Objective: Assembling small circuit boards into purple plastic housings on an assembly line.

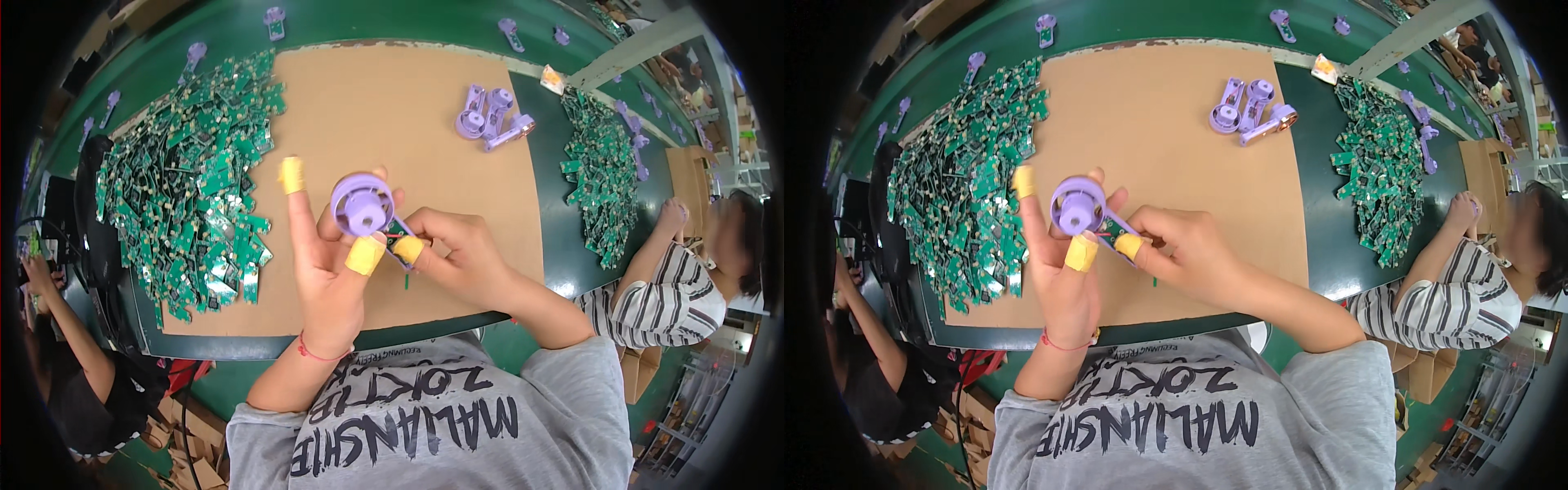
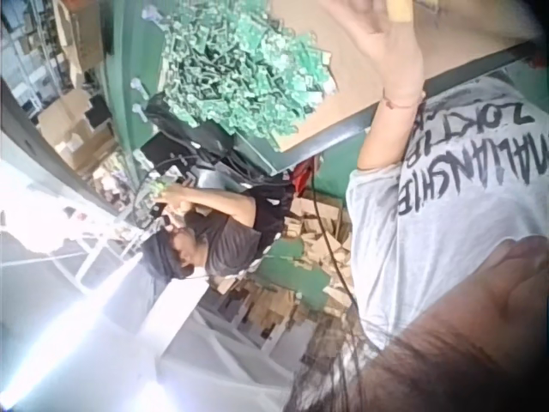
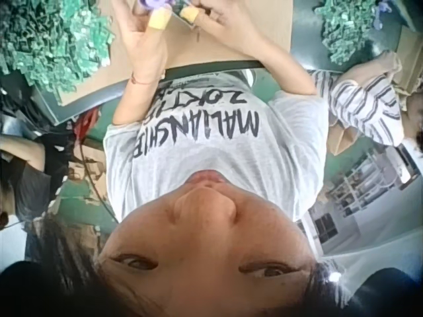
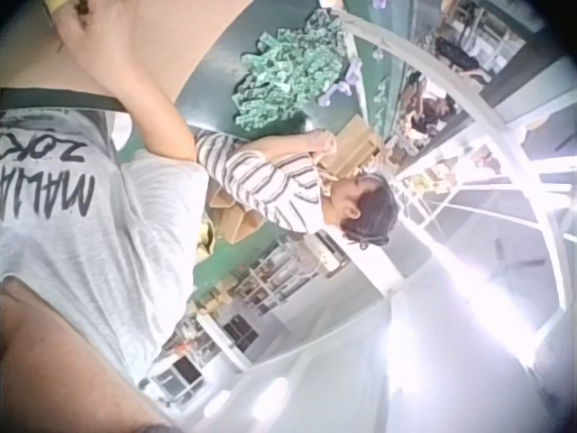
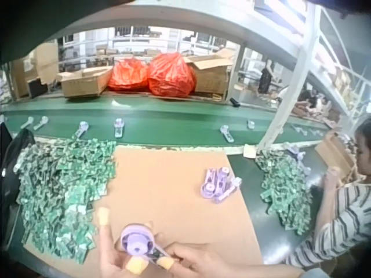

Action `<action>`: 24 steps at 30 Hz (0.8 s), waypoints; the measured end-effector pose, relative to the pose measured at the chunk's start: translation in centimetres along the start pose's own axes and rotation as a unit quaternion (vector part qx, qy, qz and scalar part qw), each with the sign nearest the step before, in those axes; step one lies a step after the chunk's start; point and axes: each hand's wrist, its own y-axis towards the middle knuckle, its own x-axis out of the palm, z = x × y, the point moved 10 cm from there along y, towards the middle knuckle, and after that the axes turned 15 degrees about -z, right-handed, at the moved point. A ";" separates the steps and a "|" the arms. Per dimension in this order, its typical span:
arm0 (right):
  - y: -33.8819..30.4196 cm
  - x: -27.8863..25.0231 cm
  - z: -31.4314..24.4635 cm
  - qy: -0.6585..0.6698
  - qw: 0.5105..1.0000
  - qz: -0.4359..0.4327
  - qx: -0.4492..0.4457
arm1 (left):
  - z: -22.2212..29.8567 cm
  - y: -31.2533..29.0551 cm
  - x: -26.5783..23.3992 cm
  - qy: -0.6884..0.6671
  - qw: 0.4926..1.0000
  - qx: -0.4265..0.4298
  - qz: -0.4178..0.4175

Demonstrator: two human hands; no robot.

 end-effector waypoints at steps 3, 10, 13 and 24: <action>0.5 -0.2 -1.4 -0.149 0.986 0.018 -0.067 | -1.4 0.6 -0.3 -0.088 0.994 -0.069 -0.020; 4.1 0.6 1.2 -0.005 0.998 -0.068 0.003 | -0.9 2.5 -1.9 0.073 0.997 -0.023 -0.018; 7.0 -1.1 3.8 0.111 0.981 -0.117 0.108 | -1.3 2.2 -3.6 0.094 0.994 -0.047 0.035; 23.8 -20.7 12.7 -0.288 0.916 0.073 0.269 | -3.4 2.2 -3.1 0.162 0.977 -0.136 0.012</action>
